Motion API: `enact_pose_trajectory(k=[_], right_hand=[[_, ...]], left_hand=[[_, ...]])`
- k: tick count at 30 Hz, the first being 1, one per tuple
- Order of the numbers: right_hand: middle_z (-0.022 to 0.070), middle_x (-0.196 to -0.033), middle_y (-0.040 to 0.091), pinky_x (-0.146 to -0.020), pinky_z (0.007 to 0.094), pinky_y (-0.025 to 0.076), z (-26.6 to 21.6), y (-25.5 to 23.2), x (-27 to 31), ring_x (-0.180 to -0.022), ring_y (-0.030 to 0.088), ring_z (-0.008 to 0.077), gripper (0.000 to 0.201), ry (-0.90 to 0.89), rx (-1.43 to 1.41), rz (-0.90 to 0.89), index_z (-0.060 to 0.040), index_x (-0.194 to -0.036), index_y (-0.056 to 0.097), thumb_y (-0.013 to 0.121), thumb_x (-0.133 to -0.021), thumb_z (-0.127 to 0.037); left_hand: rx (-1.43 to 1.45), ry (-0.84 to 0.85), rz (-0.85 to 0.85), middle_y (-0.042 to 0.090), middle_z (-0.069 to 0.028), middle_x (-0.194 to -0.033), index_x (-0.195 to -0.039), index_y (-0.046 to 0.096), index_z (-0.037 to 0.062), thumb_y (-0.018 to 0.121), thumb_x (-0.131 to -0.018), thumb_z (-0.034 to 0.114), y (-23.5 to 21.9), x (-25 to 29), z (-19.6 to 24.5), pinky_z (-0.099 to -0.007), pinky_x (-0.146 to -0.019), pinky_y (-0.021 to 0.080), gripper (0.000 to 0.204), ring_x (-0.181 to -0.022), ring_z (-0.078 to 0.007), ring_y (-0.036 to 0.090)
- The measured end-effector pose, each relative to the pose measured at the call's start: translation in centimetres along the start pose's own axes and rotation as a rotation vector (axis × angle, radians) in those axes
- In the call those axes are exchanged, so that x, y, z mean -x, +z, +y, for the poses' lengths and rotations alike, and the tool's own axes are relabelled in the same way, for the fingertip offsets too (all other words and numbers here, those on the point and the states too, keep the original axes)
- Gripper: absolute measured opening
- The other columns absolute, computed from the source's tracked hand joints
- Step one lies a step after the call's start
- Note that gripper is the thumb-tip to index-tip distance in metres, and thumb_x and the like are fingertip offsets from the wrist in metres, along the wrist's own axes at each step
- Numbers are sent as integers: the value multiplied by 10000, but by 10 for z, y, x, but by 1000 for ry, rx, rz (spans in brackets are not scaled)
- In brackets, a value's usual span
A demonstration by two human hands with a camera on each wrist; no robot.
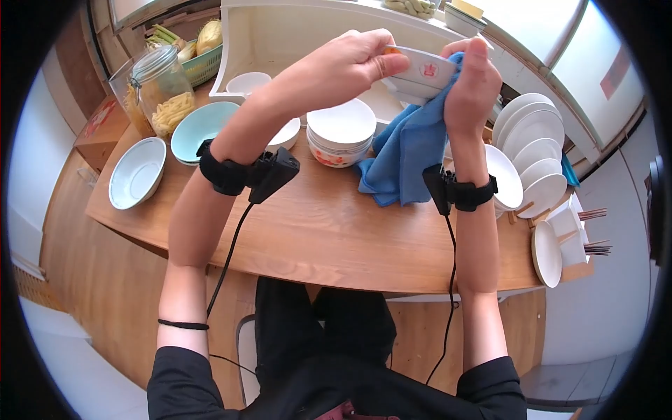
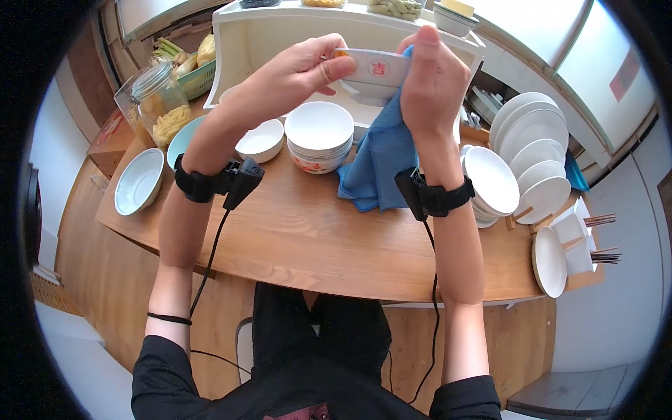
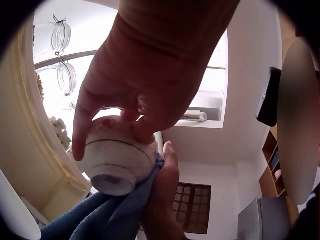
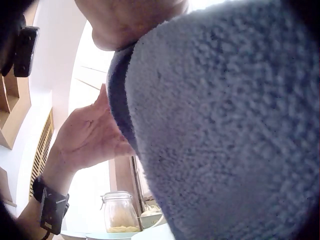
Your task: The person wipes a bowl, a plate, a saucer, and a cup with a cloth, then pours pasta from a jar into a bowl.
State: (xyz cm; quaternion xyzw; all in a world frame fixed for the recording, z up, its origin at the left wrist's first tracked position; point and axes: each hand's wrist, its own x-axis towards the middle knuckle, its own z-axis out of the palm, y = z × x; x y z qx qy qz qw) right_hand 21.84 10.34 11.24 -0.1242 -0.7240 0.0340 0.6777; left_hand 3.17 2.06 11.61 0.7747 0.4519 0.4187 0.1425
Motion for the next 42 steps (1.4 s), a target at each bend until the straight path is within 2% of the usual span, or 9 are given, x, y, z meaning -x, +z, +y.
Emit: enact_pose_trajectory(k=[3, 5, 8, 11, 13, 20, 30, 35, 42], right_hand=[[22, -449, 473, -468, 267, 364, -14, 10, 7, -444, 483, 122, 640, 93, -102, -94, -19, -638, 643, 418, -1001, -496], [29, -440, 474, -460, 275, 361, -7, 10, 7, -441, 490, 125, 658, 67, -62, -90, -16, -599, 632, 428, -997, -498], [16, -433, 469, -477, 262, 369, 12, 4, 3, -446, 484, 112, 675, 120, -38, -8, -29, -562, 619, 407, -1000, -497], [7, -474, 500, -498, 240, 379, 31, -10, -8, -460, 468, 106, 645, 322, -236, 70, -48, -558, 584, 392, -997, -478], [8, -539, 534, -512, 224, 397, 37, -14, -12, -477, 459, 109, 577, 627, -745, 158, -76, -584, 553, 387, -987, -454], [56, -599, 606, -527, 240, 461, 40, 2, -6, -513, 544, 147, 498, 829, -1029, 196, -72, -685, 586, 391, -981, -423], [36, -647, 603, -581, 230, 447, 9, 12, -2, -576, 545, 123, 496, 800, -770, 226, -57, -732, 622, 419, -984, -434], [6, -596, 524, -570, 259, 354, 4, 13, 2, -576, 447, 91, 563, 439, -431, 93, -12, -709, 646, 390, -1002, -419], [-3, -573, 514, -540, 257, 330, 2, 12, 2, -556, 429, 85, 591, 350, -291, 7, -8, -684, 641, 386, -1006, -433]], left_hand=[[-334, 60, 141, 527, -121, -868, -951, 553, 8, 552, -967, 399, 14, 4, 2, -352, -762, 451, 392, -836, -221, 513], [-253, 78, 166, 509, -156, -839, -901, 543, -6, 585, -950, 384, 19, 5, 0, -383, -731, 405, 395, -791, -275, 471], [-310, 60, 164, 533, -152, -891, -1026, 574, 33, 591, -944, 397, 19, 3, 0, -387, -771, 456, 373, -880, -276, 540], [-136, 56, 154, 564, -155, -1016, -1238, 517, 52, 606, -931, 420, 20, 0, -3, -380, -850, 503, 487, -1033, -275, 580], [169, 8, 79, 554, -171, -1190, -1384, 380, 23, 629, -916, 424, 19, -3, -6, -360, -932, 512, 665, -1152, -249, 566], [451, 132, 20, 561, -154, -1254, -1345, 416, -16, 728, -853, 372, 15, -7, -16, -328, -978, 486, 700, -1112, -199, 589], [303, 178, 28, 667, -88, -1042, -1155, 588, -26, 846, -738, 256, 0, -4, -9, -274, -879, 504, 566, -967, -140, 623], [189, 209, 30, 665, -50, -958, -1104, 608, -25, 847, -738, 225, -3, 1, 2, -234, -760, 504, 505, -859, -91, 605], [-22, 159, -5, 599, -9, -845, -1047, 596, -16, 810, -782, 281, -2, -1, -7, -222, -669, 471, 452, -763, -63, 540]])
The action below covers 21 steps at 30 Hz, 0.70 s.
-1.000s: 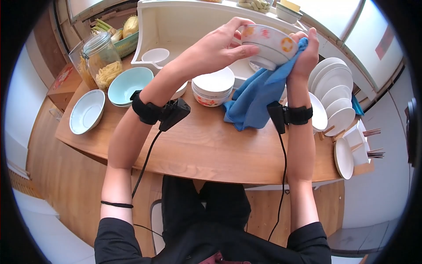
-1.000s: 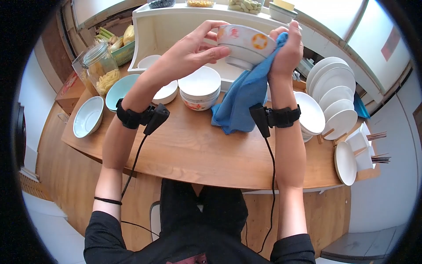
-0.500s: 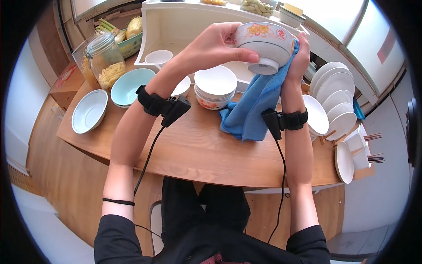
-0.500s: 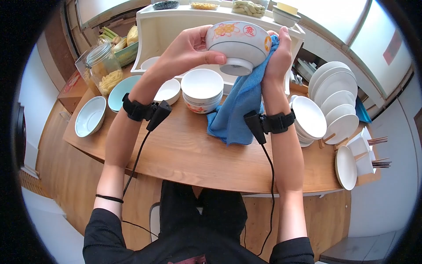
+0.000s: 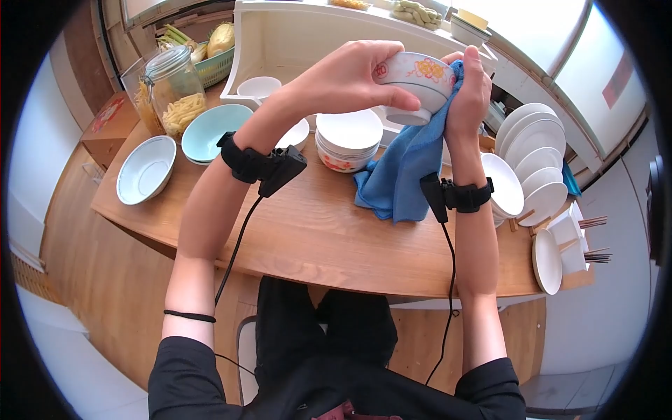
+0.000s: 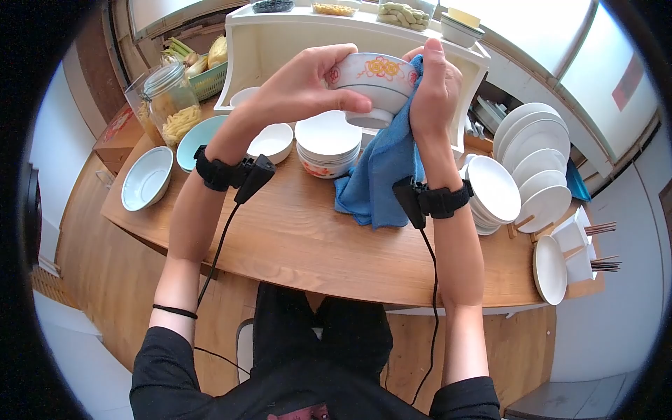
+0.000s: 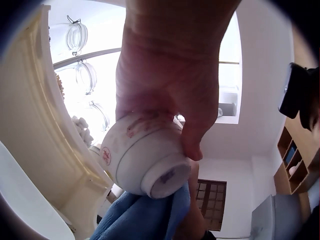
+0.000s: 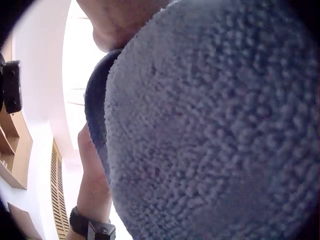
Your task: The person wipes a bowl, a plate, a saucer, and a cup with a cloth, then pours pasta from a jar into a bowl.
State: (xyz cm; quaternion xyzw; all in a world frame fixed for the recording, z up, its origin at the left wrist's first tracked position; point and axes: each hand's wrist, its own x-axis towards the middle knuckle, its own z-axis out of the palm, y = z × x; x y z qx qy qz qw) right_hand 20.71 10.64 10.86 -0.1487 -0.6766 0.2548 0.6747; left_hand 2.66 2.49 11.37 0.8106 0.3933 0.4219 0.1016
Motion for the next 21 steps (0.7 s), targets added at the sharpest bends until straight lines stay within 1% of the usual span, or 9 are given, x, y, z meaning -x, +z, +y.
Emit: enact_pose_trajectory(k=[2, 3, 5, 6, 8, 10, 13, 18, 21], right_hand=[[-3, -566, 518, -526, 246, 337, 1, -2, 0, -531, 434, 80, 578, 104, -83, -38, -14, -677, 642, 409, -994, -437], [-3, -566, 518, -526, 246, 337, 0, -2, -1, -531, 434, 80, 578, 104, -83, -38, -14, -677, 642, 409, -994, -437], [7, -568, 536, -525, 230, 354, -2, -1, -2, -513, 449, 81, 559, 254, -194, -7, -16, -680, 642, 436, -979, -440], [7, -568, 536, -525, 230, 354, -1, -2, -3, -513, 449, 81, 559, 254, -194, -7, -16, -680, 642, 436, -979, -440], [19, -637, 576, -553, 235, 424, 2, -5, -4, -559, 523, 103, 463, 371, -289, -39, -39, -758, 617, 483, -966, -430], [24, -653, 587, -576, 234, 436, 1, -3, -3, -576, 535, 109, 465, 390, -297, -20, -39, -776, 625, 480, -968, -437], [39, -682, 616, -625, 233, 451, -2, 2, -3, -624, 560, 117, 501, 380, -288, 19, -19, -797, 660, 462, -975, -444], [60, -743, 650, -707, 241, 456, 1, 3, -2, -707, 585, 126, 563, 316, -269, 26, 6, -851, 703, 426, -989, -463], [67, -777, 656, -730, 252, 456, -1, 2, -2, -748, 592, 135, 580, 308, -253, -1, -4, -885, 716, 403, -996, -480]], left_hand=[[27, 22, -5, 592, -9, -840, -1047, 590, -19, 794, -801, 292, 0, 0, 1, -221, -666, 467, 446, -761, -62, 535], [113, 18, -20, 592, -13, -853, -1053, 583, -23, 771, -825, 298, 0, 1, 1, -215, -679, 469, 435, -778, -62, 540], [198, 13, -35, 593, -18, -865, -1060, 577, -26, 747, -850, 303, 1, 1, 0, -209, -693, 471, 426, -795, -62, 546], [273, 9, -52, 603, -29, -896, -1077, 577, -26, 721, -870, 317, 1, 1, -4, -212, -723, 476, 427, -823, -64, 558], [347, 5, -70, 614, -40, -927, -1094, 577, -27, 696, -890, 331, 1, 0, -5, -216, -753, 480, 429, -850, -65, 571], [419, -21, -23, 638, -67, -1013, -1157, 575, -19, 658, -907, 375, 0, 2, -6, -233, -828, 486, 474, -924, -84, 603], [541, -32, 2, 652, -86, -1063, -1207, 568, -14, 642, -907, 406, -2, 0, -14, -255, -876, 485, 522, -971, -108, 618], [718, -89, -17, 665, -73, -1042, -1226, 563, -3, 583, -948, 391, -3, -1, -22, -270, -869, 523, 482, -935, -121, 656], [835, -157, 44, 670, -68, -1021, -1197, 583, 10, 539, -976, 367, -3, -1, -21, -282, -854, 539, 422, -912, -122, 669]])
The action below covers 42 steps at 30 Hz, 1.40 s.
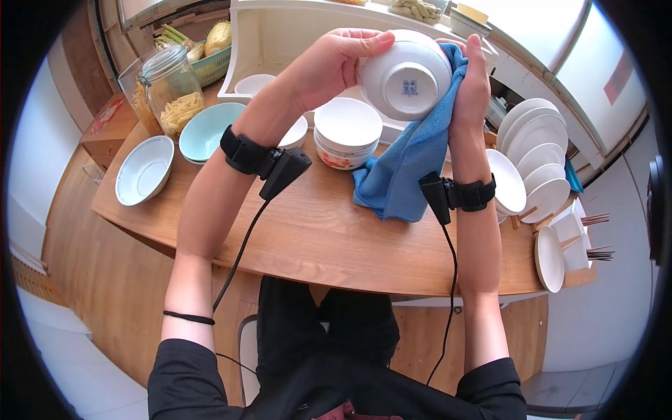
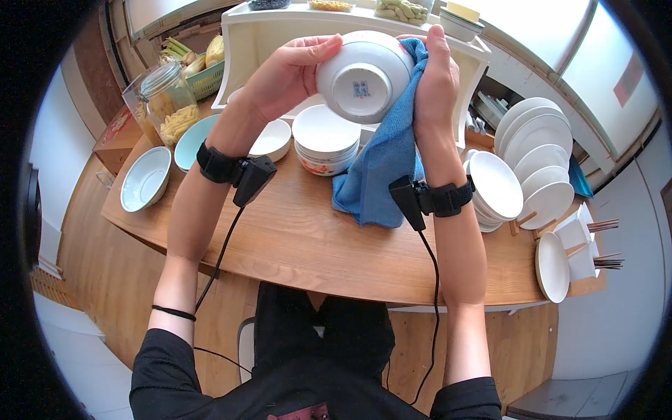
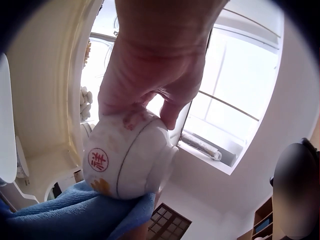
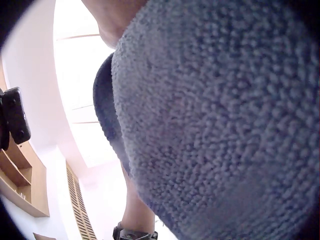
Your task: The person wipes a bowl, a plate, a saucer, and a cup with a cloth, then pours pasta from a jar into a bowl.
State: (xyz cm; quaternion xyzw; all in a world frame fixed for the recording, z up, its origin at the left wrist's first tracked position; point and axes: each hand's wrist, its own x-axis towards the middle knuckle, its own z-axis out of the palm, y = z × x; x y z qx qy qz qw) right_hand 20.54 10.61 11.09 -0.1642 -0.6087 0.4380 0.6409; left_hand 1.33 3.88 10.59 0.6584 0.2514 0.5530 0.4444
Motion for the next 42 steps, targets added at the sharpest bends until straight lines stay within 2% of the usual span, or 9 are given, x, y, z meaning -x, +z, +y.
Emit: enact_pose_trajectory(k=[12, 21, 24, 29, 30, 32, 35, 40, 42], right_hand=[[64, -801, 663, -730, 255, 463, 7, -5, -3, -762, 598, 138, 586, 14, 77, -59, -30, -951, 731, 387, -989, -503], [58, -766, 661, -684, 229, 479, 0, 3, 4, -692, 608, 125, 461, 12, 24, -58, -5, -932, 715, 493, -977, -407], [52, -782, 661, -652, 230, 467, 2, 3, 4, -686, 592, 105, 443, 29, 79, -33, -13, -895, 706, 501, -975, -397], [4, -662, 586, -566, 234, 408, 7, 5, 1, -598, 509, 64, 408, 113, 145, -99, -15, -763, 673, 536, -954, -349], [4, -662, 586, -566, 234, 408, 9, 4, 1, -598, 509, 64, 408, 112, 146, -100, -15, -763, 673, 536, -954, -349], [-12, -579, 531, -525, 235, 368, 12, 2, 0, -545, 457, 57, 423, -21, 223, -116, -23, -664, 642, 541, -943, -324], [-16, -544, 497, -498, 240, 329, 10, -2, 1, -520, 420, 55, 447, -149, 256, -91, -33, -599, 605, 538, -938, -317], [-16, -552, 501, -523, 228, 333, 6, -9, -2, -531, 426, 61, 447, -208, 205, -15, -43, -591, 593, 535, -932, -326], [-16, -558, 503, -534, 223, 337, 5, -13, -5, -537, 438, 66, 437, -225, 176, 11, -47, -597, 591, 535, -929, -327]], left_hand=[[206, -63, 12, 670, -60, -995, -1108, 605, 32, 519, -990, 339, -5, -3, -6, -308, -839, 546, 340, -916, -131, 668], [257, -67, -21, 668, -55, -1003, -1115, 605, 35, 516, -993, 317, -11, -5, -10, -317, -859, 543, 320, -928, -141, 665], [178, -49, -44, 667, -59, -1015, -1126, 610, 31, 526, -987, 338, -9, -4, -7, -296, -863, 539, 347, -928, -137, 663], [-453, 92, 48, 641, -27, -888, -1048, 633, 9, 619, -938, 352, 12, 1, -4, -203, -696, 474, 361, -772, -71, 596], [-453, 93, 48, 641, -27, -888, -1048, 633, 9, 619, -938, 352, 14, 0, -5, -203, -696, 474, 361, -772, -71, 596], [-706, 178, -50, 599, 5, -787, -1009, 629, 3, 659, -918, 313, 17, -1, -6, -196, -632, 420, 325, -702, -43, 524], [-727, 161, -79, 574, 24, -736, -1007, 624, -2, 677, -909, 312, 21, 2, -6, -200, -606, 402, 333, -671, -31, 483], [-696, 231, -68, 570, 24, -746, -1016, 627, 4, 691, -894, 337, 29, 2, -4, -201, -599, 386, 361, -678, -28, 470], [-638, 214, -72, 613, -10, -871, -1101, 603, 8, 655, -918, 368, 24, 1, -2, -212, -680, 435, 408, -806, -46, 530]])
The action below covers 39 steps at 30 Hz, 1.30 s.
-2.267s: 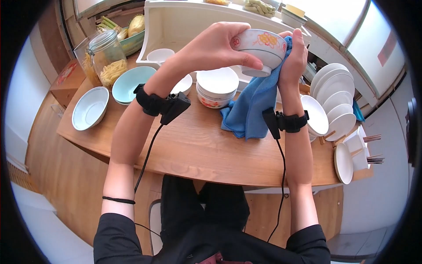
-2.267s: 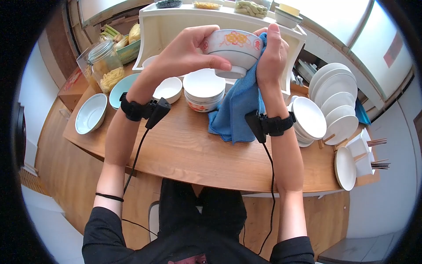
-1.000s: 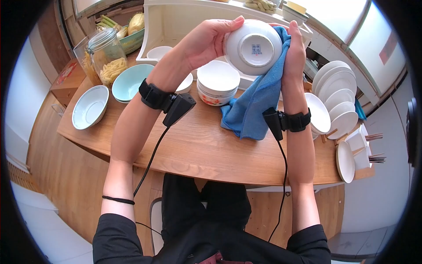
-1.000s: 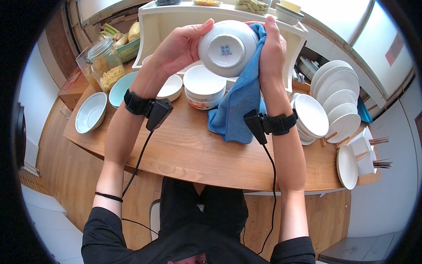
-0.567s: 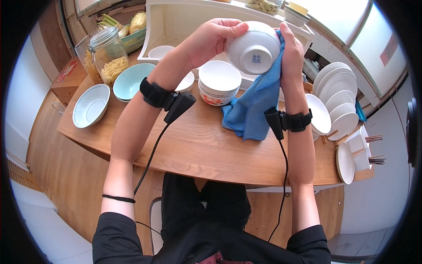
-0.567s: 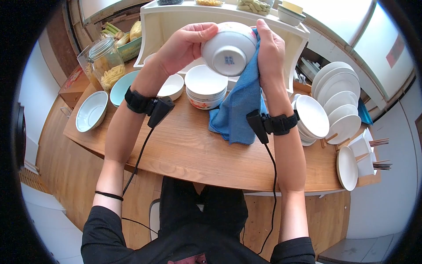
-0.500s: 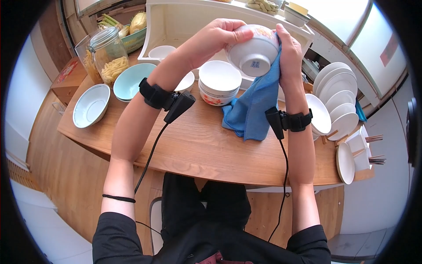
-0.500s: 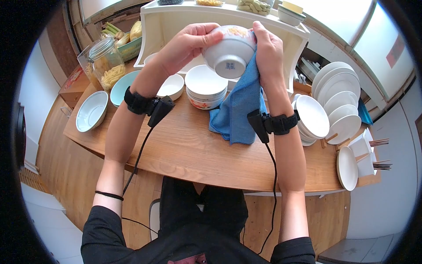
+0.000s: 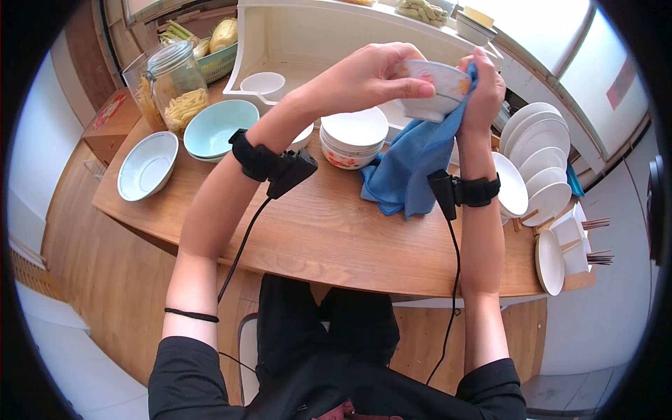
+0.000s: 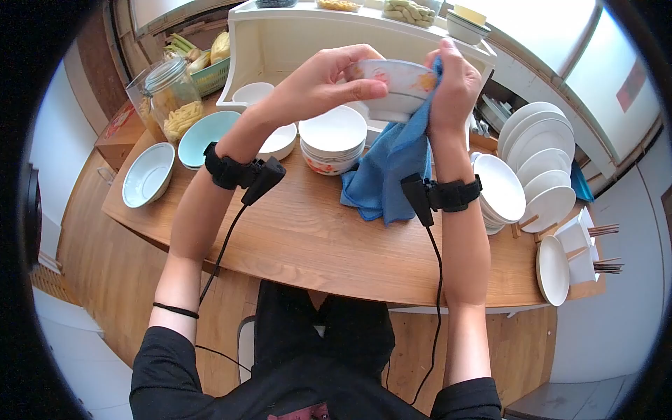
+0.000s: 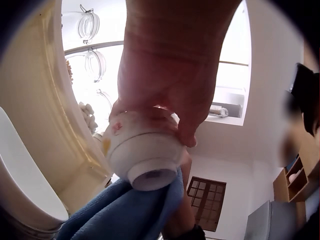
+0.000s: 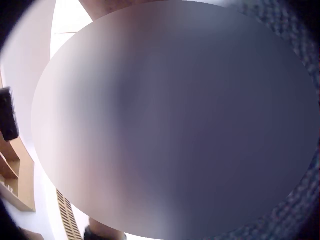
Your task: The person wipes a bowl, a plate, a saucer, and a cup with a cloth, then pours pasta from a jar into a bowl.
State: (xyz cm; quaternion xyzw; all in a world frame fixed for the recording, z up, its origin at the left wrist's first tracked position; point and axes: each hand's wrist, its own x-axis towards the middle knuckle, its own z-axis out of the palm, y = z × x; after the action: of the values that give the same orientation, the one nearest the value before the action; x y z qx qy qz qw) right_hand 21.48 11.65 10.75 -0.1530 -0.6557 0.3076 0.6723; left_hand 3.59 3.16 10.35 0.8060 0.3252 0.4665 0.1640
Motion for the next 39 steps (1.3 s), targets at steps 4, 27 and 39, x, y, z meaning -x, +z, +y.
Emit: enact_pose_trajectory(k=[4, 27, 39], right_hand=[[1, -596, 528, -563, 231, 376, 8, -10, -9, -556, 481, 92, 405, 97, -242, 112, -59, -640, 587, 510, -931, -329], [37, -603, 556, -597, 256, 403, 4, -10, -8, -609, 533, 125, 597, -192, -2, 1, -26, -693, 621, 322, -1019, -426], [22, -508, 513, -504, 249, 328, -4, -15, -5, -476, 443, 102, 639, -396, 69, 35, -36, -588, 586, 325, -1016, -433]], left_hand=[[112, -44, -37, 597, -84, -1126, -1285, 490, 10, 566, -958, 431, -2, 4, -26, -256, -867, 486, 539, -1015, -111, 564], [189, 27, 274, 551, -141, -1205, -1365, 395, 70, 810, -787, 246, 28, -4, -31, -322, -869, 536, 732, -1123, -191, 559], [171, 19, 240, 461, -202, -1296, -1472, 225, 58, 825, -761, 291, 35, -2, -24, -365, -907, 550, 959, -1208, -262, 507]])
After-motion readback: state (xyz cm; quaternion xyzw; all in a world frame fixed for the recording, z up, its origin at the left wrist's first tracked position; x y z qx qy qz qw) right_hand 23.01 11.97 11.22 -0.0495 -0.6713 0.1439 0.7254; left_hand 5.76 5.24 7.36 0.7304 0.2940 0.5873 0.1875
